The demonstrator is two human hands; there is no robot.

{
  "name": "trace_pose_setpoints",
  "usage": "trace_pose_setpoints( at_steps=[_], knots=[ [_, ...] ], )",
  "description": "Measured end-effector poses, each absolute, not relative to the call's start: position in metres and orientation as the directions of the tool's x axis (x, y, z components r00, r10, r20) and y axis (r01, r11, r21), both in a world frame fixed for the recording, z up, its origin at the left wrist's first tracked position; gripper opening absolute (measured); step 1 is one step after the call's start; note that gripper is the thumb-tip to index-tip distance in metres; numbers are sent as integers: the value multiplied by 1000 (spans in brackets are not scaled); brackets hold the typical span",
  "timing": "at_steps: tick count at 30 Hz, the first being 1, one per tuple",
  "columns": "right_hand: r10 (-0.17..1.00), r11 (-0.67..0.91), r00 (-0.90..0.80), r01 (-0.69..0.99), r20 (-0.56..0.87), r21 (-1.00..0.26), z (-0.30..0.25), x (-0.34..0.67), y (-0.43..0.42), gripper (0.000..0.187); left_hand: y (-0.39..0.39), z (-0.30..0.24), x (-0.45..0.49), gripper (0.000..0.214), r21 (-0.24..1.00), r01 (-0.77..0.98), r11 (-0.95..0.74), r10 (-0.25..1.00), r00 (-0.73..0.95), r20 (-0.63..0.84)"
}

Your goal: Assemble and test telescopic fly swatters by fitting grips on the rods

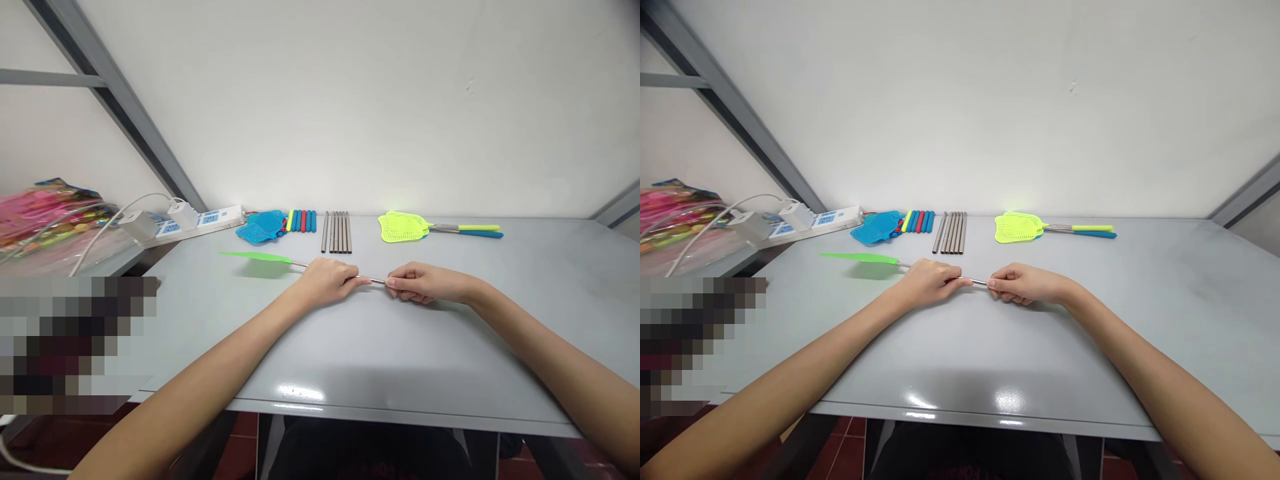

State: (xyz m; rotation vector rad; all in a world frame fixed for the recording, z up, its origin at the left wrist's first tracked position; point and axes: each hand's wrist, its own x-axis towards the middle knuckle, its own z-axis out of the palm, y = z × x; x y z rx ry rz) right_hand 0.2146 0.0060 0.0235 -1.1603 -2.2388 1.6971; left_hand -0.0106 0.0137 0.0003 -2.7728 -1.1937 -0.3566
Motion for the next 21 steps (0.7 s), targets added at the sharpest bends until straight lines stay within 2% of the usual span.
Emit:
trace_pose_setpoints(
  at_steps=[7, 21],
  knots=[
    [616, 90, -701, 516, -360, -852, 24, 218, 8, 36, 16, 0, -13, 54, -37, 737, -675, 710, 662, 240],
    [610, 46, -694, 514, -383, -857, 22, 221, 10, 35, 18, 2, -18, 54, -2, 749, -663, 731, 648, 213]
  ],
)
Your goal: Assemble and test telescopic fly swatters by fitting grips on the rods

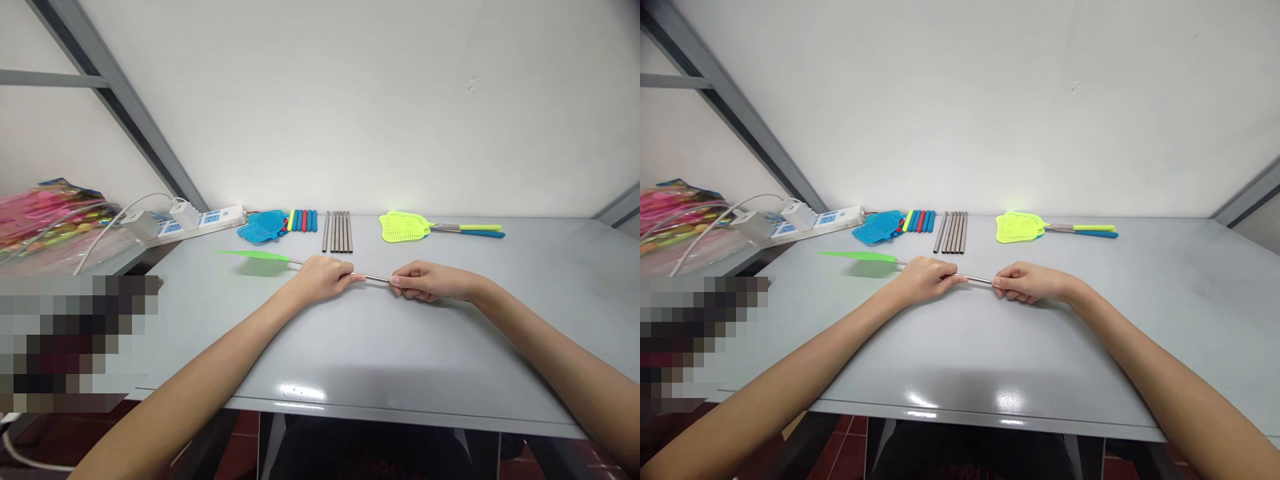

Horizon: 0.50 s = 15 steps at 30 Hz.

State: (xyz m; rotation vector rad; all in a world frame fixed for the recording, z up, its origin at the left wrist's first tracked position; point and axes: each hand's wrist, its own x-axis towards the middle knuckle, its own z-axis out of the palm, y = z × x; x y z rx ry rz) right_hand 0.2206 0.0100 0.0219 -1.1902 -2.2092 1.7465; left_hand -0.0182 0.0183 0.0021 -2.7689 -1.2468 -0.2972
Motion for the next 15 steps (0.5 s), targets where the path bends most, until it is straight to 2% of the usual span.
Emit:
trace_pose_setpoints(
  at_steps=[4, 10, 15],
  knots=[
    [606, 16, -686, 517, -403, -856, 22, 221, 10, 35, 15, 2, -18, 54, 19, 761, -649, 747, 632, 206],
    [615, 9, -664, 546, -426, -838, 21, 225, 12, 35, 10, 0, -11, 50, 129, 758, -639, 765, 610, 204],
    [642, 28, -650, 550, -407, -835, 21, 223, 11, 36, 10, 2, -9, 51, 178, 761, -623, 782, 607, 142]
  ],
)
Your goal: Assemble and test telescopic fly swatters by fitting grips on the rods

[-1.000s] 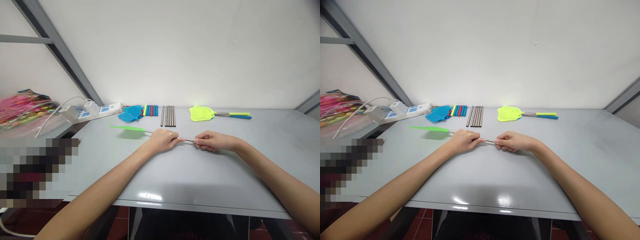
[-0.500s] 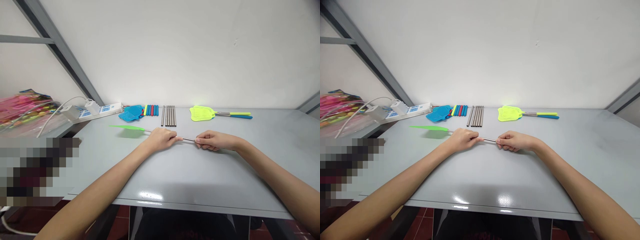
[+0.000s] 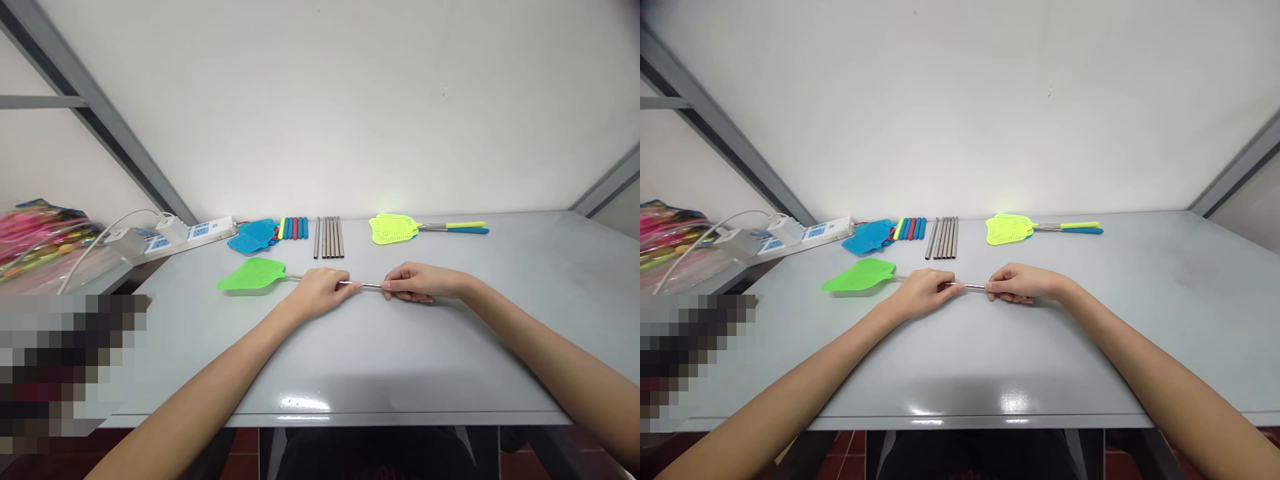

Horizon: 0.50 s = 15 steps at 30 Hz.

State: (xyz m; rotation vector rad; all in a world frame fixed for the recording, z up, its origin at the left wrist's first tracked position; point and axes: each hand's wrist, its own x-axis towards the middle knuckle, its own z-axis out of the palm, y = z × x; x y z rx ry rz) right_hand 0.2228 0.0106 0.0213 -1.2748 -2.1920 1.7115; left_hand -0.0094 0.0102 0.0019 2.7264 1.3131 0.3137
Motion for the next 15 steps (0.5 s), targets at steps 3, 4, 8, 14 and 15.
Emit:
trace_pose_setpoints(
  at_steps=[3, 4, 8, 14, 15],
  knots=[
    [642, 32, -653, 546, -402, -837, 21, 221, 10, 34, 10, 3, -9, 50, 196, 774, -603, 798, 590, 125],
    [643, 30, -652, 547, -403, -837, 21, 221, 10, 34, 9, 3, -9, 49, 202, 778, -595, 804, 582, 122],
    [649, 43, -651, 547, -393, -836, 22, 220, 10, 37, 8, 3, -9, 48, 219, 783, -583, 812, 571, 118],
    [653, 34, -636, 567, -411, -823, 24, 219, 9, 37, 7, 5, -9, 47, 219, 777, -590, 807, 577, 124],
    [653, 35, -637, 565, -409, -824, 24, 219, 9, 37, 6, 5, -10, 46, 220, 777, -590, 807, 578, 124]
  ],
)
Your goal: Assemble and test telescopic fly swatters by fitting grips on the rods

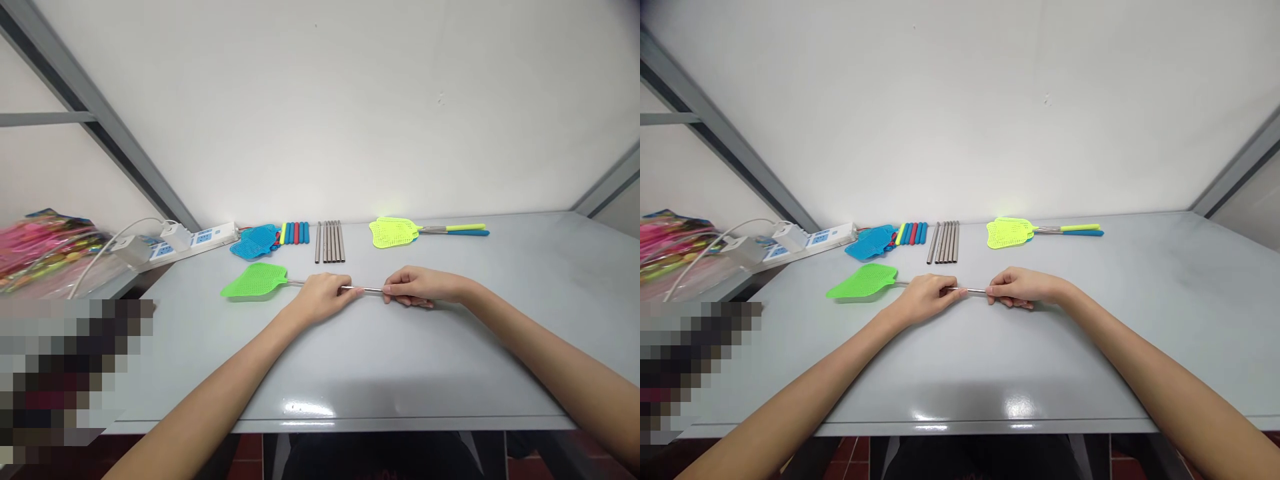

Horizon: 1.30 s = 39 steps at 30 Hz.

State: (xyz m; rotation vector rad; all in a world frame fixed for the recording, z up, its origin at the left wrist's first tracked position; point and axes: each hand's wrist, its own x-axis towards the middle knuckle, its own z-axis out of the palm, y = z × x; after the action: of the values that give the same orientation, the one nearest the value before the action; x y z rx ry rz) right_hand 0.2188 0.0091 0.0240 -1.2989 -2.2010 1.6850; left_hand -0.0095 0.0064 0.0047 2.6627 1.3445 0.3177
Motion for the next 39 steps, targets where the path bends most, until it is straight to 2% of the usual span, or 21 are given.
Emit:
trace_pose_setpoints(
  at_steps=[22, 35, 39],
  knots=[
    [657, 29, -632, 566, -411, -824, 24, 220, 9, 37, 5, 3, -9, 43, 234, 755, -613, 790, 597, 142],
    [646, 34, -640, 570, -417, -821, 25, 222, 10, 35, 1, 8, -11, 38, 244, 730, -638, 766, 635, 104],
    [656, -42, -588, 597, -473, -801, 23, 221, 10, 34, 3, 7, -13, 37, 270, 739, -617, 774, 633, 37]
  ],
)
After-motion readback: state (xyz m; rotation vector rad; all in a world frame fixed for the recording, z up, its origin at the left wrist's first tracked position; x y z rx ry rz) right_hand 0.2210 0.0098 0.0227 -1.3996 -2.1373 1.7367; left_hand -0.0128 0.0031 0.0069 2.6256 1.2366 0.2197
